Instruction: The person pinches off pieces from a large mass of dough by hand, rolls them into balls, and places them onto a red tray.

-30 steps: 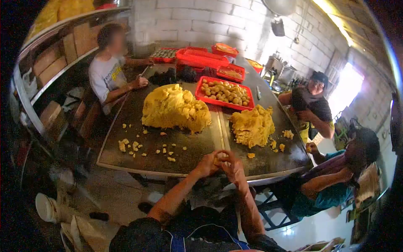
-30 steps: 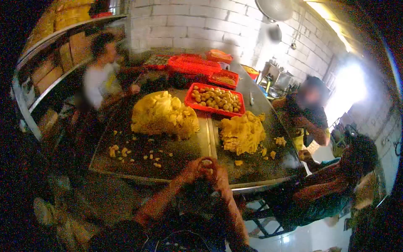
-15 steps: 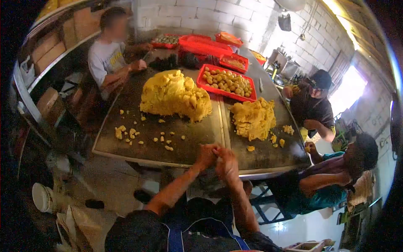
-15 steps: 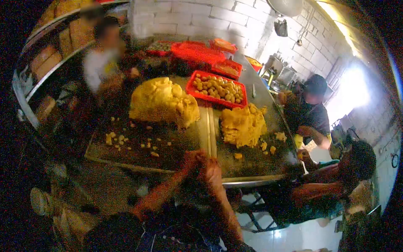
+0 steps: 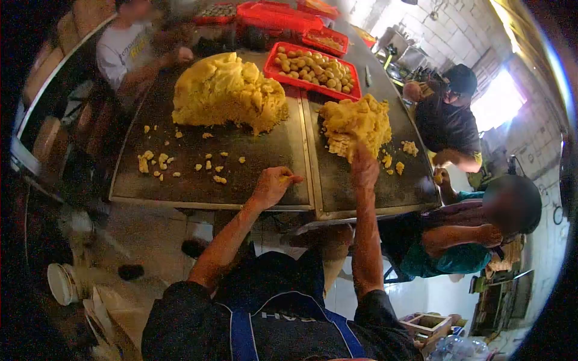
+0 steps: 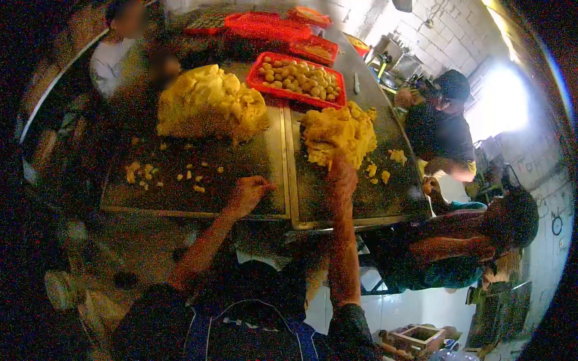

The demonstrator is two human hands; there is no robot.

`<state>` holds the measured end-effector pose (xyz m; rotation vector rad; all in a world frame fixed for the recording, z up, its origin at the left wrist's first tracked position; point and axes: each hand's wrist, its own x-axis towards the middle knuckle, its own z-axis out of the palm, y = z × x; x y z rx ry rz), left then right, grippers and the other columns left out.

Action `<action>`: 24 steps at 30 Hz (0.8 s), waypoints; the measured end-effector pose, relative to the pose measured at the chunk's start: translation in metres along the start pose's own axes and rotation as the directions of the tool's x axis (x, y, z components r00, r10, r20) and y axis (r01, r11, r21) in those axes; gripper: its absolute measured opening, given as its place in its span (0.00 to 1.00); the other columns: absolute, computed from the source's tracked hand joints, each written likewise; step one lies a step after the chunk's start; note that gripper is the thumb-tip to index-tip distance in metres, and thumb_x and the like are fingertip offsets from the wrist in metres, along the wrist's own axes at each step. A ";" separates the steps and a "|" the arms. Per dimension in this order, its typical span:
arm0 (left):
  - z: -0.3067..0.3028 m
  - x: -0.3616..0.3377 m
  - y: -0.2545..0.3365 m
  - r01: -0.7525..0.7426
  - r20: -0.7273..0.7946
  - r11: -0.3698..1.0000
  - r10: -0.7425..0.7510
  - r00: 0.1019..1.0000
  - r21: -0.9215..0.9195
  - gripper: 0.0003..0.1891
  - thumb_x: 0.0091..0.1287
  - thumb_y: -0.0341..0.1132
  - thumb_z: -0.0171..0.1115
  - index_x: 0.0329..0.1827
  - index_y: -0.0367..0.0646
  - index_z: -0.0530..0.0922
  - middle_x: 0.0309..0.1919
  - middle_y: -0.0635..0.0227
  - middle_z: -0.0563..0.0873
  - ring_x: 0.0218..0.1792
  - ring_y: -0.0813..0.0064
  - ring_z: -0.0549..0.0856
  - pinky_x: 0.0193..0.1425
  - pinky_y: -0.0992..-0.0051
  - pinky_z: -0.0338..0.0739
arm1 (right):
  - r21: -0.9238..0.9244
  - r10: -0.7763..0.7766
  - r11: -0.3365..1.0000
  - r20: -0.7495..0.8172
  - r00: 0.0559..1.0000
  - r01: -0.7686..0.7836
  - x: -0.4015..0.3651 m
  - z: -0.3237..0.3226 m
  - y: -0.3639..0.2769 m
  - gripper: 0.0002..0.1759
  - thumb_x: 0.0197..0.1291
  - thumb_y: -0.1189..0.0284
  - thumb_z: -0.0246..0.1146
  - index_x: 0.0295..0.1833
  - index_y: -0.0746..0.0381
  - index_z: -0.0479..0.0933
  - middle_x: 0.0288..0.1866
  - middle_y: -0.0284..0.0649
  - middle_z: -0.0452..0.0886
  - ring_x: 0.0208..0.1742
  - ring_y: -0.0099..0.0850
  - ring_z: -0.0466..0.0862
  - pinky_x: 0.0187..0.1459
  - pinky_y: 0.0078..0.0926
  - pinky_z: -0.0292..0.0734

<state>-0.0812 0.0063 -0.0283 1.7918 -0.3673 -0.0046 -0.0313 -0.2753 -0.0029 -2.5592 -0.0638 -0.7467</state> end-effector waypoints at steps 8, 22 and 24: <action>-0.005 0.015 -0.017 0.142 0.045 0.984 -0.138 0.989 -0.107 0.13 0.71 0.40 0.65 0.36 0.38 0.87 0.32 0.61 0.90 0.35 0.71 0.87 0.42 0.67 0.80 | -0.383 -0.006 0.918 0.258 0.966 0.108 -0.019 0.010 0.006 0.19 0.71 0.65 0.57 0.64 0.57 0.76 0.50 0.52 0.84 0.44 0.51 0.86 0.40 0.42 0.82; -0.021 0.006 -0.033 -0.045 -0.158 0.999 0.047 0.986 0.020 0.36 0.70 0.67 0.56 0.26 0.37 0.80 0.22 0.66 0.81 0.27 0.74 0.80 0.33 0.66 0.74 | -0.129 -0.263 0.950 0.156 0.952 0.283 -0.080 -0.025 -0.006 0.12 0.67 0.65 0.61 0.52 0.58 0.81 0.52 0.49 0.84 0.51 0.51 0.84 0.47 0.44 0.80; -0.022 0.004 -0.033 0.029 -0.145 0.999 -0.031 0.989 -0.017 0.36 0.69 0.67 0.57 0.26 0.37 0.81 0.22 0.65 0.82 0.26 0.74 0.79 0.32 0.66 0.74 | -0.038 0.041 0.999 0.291 0.956 -0.031 -0.088 -0.021 -0.014 0.11 0.69 0.65 0.63 0.50 0.59 0.82 0.53 0.50 0.83 0.54 0.51 0.84 0.49 0.42 0.81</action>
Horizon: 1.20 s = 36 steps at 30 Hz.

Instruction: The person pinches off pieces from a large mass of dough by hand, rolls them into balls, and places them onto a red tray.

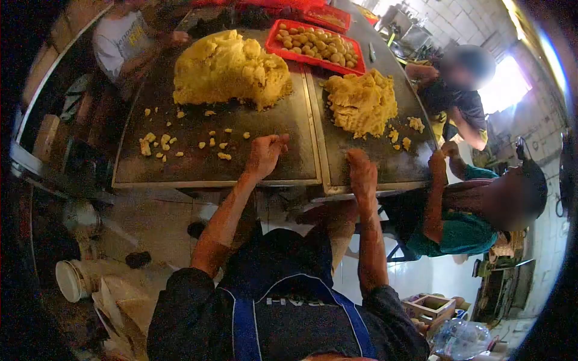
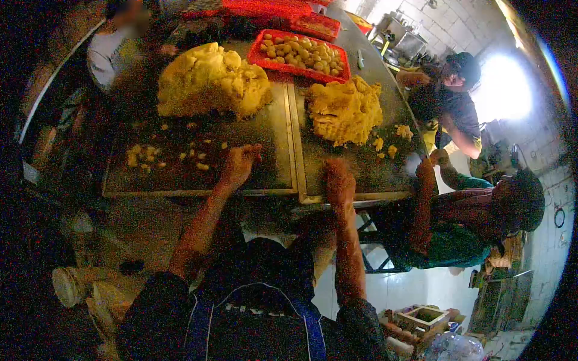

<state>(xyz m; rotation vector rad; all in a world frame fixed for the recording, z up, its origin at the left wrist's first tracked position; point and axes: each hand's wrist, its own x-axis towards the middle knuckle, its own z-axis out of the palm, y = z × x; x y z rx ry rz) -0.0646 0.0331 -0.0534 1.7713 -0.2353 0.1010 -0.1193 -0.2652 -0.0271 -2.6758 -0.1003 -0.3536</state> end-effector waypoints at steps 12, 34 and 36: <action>-0.002 -0.005 0.019 0.018 0.004 0.985 -0.019 1.000 0.172 0.33 0.70 0.63 0.60 0.22 0.38 0.79 0.18 0.62 0.79 0.22 0.69 0.80 0.31 0.66 0.75 | -0.189 0.034 0.979 -0.222 0.974 -0.077 0.080 0.036 0.040 0.10 0.70 0.69 0.59 0.44 0.66 0.81 0.36 0.53 0.84 0.36 0.58 0.82 0.36 0.43 0.77; 0.004 0.002 -0.008 -0.092 -0.069 0.994 0.096 0.993 0.056 0.32 0.72 0.60 0.58 0.24 0.36 0.80 0.20 0.61 0.81 0.25 0.69 0.80 0.32 0.66 0.73 | -0.180 -0.253 0.961 -0.257 0.933 0.212 0.021 0.012 0.030 0.14 0.70 0.73 0.58 0.57 0.65 0.82 0.55 0.53 0.85 0.56 0.49 0.85 0.54 0.38 0.82; -0.001 -0.002 -0.003 -0.062 0.007 0.992 0.061 0.998 0.109 0.33 0.72 0.62 0.58 0.24 0.36 0.79 0.20 0.64 0.80 0.25 0.71 0.80 0.32 0.67 0.73 | -0.038 -0.018 0.999 -0.122 0.992 0.014 0.020 -0.029 -0.005 0.15 0.70 0.73 0.58 0.58 0.65 0.81 0.55 0.53 0.85 0.57 0.49 0.85 0.55 0.38 0.81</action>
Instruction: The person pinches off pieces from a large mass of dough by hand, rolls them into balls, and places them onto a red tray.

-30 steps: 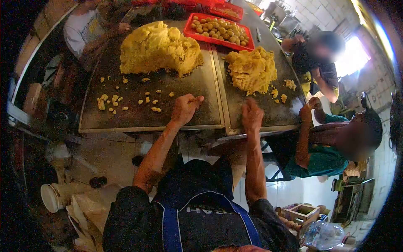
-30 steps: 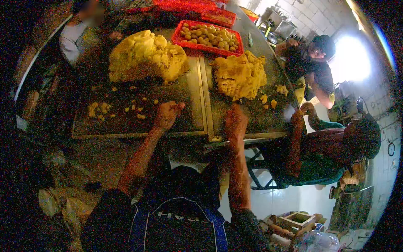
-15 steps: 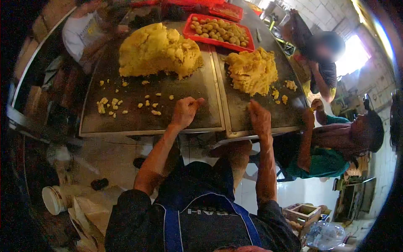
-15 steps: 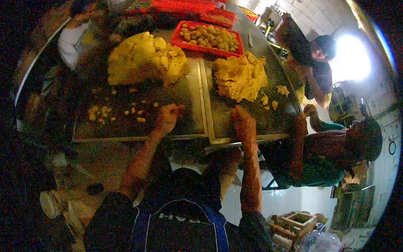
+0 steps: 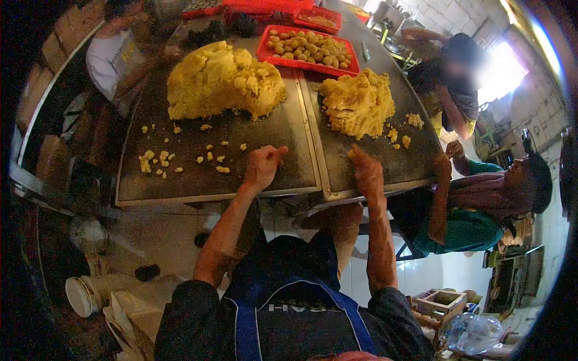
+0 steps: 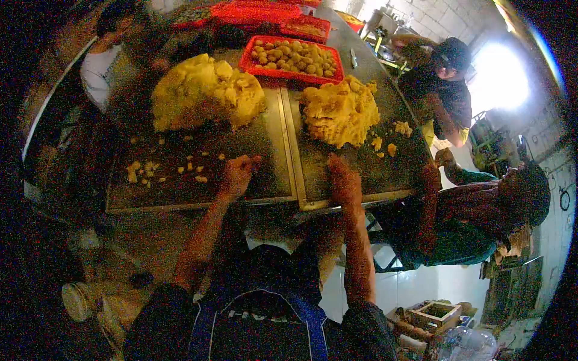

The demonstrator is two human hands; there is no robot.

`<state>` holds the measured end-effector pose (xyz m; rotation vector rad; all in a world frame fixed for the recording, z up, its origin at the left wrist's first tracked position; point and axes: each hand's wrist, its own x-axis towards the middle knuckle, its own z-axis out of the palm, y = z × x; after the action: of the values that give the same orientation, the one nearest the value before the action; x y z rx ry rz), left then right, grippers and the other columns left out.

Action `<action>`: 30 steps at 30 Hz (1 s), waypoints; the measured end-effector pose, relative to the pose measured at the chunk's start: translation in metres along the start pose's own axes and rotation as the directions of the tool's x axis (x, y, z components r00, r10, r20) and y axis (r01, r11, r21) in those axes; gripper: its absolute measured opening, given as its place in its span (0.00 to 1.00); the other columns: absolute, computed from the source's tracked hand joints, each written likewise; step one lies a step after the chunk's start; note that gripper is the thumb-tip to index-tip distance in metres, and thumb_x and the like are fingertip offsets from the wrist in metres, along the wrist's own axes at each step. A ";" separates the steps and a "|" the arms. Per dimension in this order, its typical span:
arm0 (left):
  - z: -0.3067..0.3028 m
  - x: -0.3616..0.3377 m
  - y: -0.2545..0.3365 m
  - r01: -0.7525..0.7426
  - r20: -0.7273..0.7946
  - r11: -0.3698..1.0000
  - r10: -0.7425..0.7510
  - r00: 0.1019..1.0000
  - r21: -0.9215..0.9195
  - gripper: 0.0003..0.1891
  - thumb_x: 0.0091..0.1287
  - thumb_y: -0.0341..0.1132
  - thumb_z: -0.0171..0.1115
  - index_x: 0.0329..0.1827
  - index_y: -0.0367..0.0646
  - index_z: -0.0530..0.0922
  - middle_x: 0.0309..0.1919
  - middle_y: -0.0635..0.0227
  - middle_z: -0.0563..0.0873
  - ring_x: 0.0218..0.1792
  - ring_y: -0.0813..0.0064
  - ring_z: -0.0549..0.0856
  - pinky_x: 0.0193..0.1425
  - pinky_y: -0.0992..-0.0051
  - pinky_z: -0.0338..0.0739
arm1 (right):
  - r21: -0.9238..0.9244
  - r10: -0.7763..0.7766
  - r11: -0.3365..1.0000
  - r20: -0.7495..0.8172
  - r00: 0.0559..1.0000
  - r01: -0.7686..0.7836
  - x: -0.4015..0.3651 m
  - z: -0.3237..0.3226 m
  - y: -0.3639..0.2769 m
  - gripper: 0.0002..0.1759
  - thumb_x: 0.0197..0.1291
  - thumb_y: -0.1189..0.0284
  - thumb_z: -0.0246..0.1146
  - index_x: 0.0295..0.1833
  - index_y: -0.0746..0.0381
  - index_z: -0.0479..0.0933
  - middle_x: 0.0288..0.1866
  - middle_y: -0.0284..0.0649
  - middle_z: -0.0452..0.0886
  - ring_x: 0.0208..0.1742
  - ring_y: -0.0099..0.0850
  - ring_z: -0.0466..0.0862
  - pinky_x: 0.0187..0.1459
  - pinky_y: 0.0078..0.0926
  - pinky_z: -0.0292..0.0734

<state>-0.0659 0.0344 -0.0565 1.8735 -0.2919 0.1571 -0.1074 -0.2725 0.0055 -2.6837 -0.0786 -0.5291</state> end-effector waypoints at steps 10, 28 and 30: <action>0.004 0.002 -0.013 0.067 -0.012 0.988 -0.069 0.998 -0.139 0.30 0.69 0.61 0.63 0.22 0.40 0.79 0.20 0.72 0.79 0.23 0.78 0.77 0.29 0.71 0.70 | -0.205 -0.315 0.947 -0.434 0.844 0.247 -0.008 0.061 0.029 0.17 0.65 0.68 0.63 0.56 0.63 0.79 0.41 0.47 0.87 0.37 0.52 0.86 0.38 0.45 0.81; 0.004 0.005 -0.015 0.061 0.010 0.758 -0.072 0.997 -0.649 0.23 0.73 0.50 0.64 0.27 0.39 0.80 0.23 0.72 0.79 0.28 0.82 0.76 0.33 0.73 0.71 | 0.079 0.012 0.997 0.046 0.999 -0.016 -0.016 0.034 -0.006 0.18 0.73 0.72 0.56 0.66 0.61 0.74 0.63 0.48 0.79 0.63 0.46 0.78 0.65 0.42 0.70; -0.008 0.000 0.021 0.165 0.043 0.968 -0.160 0.986 -0.189 0.12 0.72 0.41 0.66 0.37 0.41 0.83 0.32 0.70 0.84 0.36 0.83 0.80 0.41 0.75 0.75 | 0.042 -0.023 0.999 0.180 0.983 0.015 -0.025 0.024 0.016 0.27 0.72 0.64 0.59 0.74 0.56 0.67 0.75 0.52 0.69 0.76 0.43 0.69 0.74 0.47 0.59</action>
<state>-0.0716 0.0360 -0.0352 1.7002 -0.1649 -0.0089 -0.1200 -0.2774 -0.0302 -2.6870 -0.1640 -0.2852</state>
